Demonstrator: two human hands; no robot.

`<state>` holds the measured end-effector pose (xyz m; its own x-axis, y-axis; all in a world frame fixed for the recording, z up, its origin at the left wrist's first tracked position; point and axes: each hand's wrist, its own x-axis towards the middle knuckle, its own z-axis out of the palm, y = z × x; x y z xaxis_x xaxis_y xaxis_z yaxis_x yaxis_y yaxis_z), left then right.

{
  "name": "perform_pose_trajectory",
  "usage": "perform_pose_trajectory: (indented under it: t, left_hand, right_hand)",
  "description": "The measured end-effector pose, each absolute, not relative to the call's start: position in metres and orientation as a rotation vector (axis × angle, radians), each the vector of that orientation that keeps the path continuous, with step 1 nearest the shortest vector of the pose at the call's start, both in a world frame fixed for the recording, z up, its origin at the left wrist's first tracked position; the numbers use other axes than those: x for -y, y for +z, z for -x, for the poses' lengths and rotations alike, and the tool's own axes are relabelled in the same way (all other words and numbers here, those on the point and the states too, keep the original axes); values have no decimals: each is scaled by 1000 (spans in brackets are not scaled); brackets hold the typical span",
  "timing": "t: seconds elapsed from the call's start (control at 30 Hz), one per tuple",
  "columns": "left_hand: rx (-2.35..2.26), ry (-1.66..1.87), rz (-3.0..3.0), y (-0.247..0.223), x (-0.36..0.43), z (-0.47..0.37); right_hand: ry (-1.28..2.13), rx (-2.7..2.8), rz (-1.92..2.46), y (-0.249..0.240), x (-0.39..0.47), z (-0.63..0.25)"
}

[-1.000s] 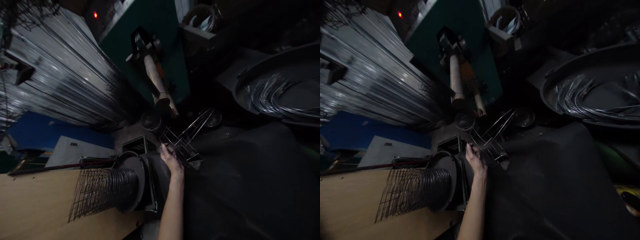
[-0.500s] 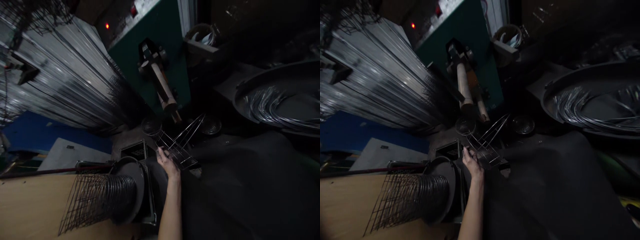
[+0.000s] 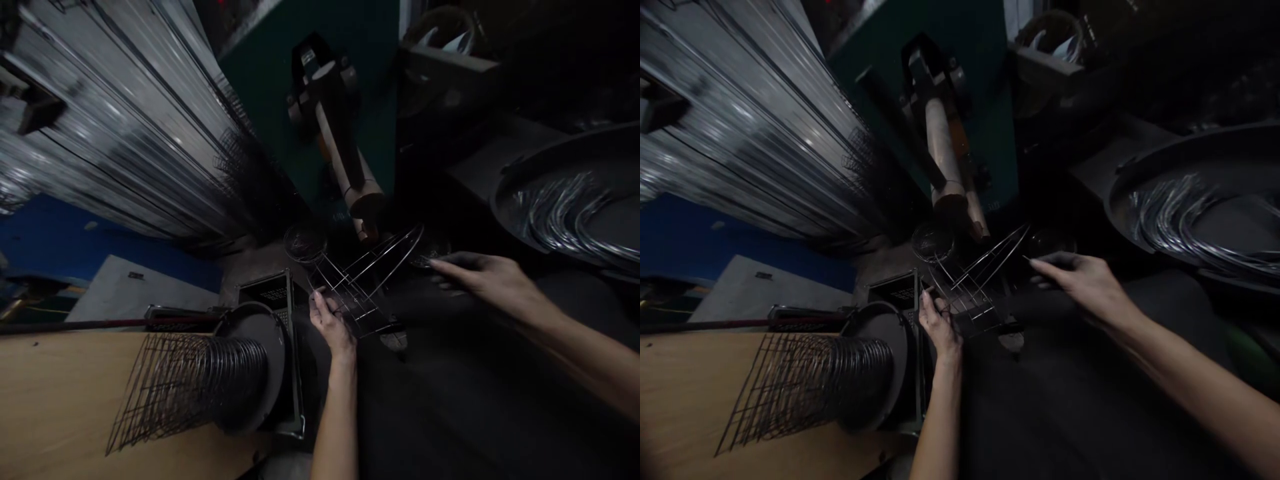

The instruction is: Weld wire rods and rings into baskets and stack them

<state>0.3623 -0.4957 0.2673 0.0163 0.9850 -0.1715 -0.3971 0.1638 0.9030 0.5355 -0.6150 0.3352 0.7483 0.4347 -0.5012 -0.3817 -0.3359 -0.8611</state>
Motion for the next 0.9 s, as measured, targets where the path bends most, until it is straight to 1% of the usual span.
perform_pose_trajectory:
  t: [0.1, 0.23, 0.47, 0.9]
  left_hand:
    - [-1014, 1273, -760, 267, 495, -360]
    - [-1059, 1271, -776, 268, 490, -357]
    - [-1078, 1236, -797, 271, 483, -350]
    - [-1057, 1238, -781, 280, 477, -349]
  right_hand:
    - [916, -46, 1460, 339, 583, -526]
    - [948, -125, 1298, 340, 575, -515]
    - [1052, -168, 1268, 340, 572, -508]
    - [978, -244, 1241, 356, 560, -497]
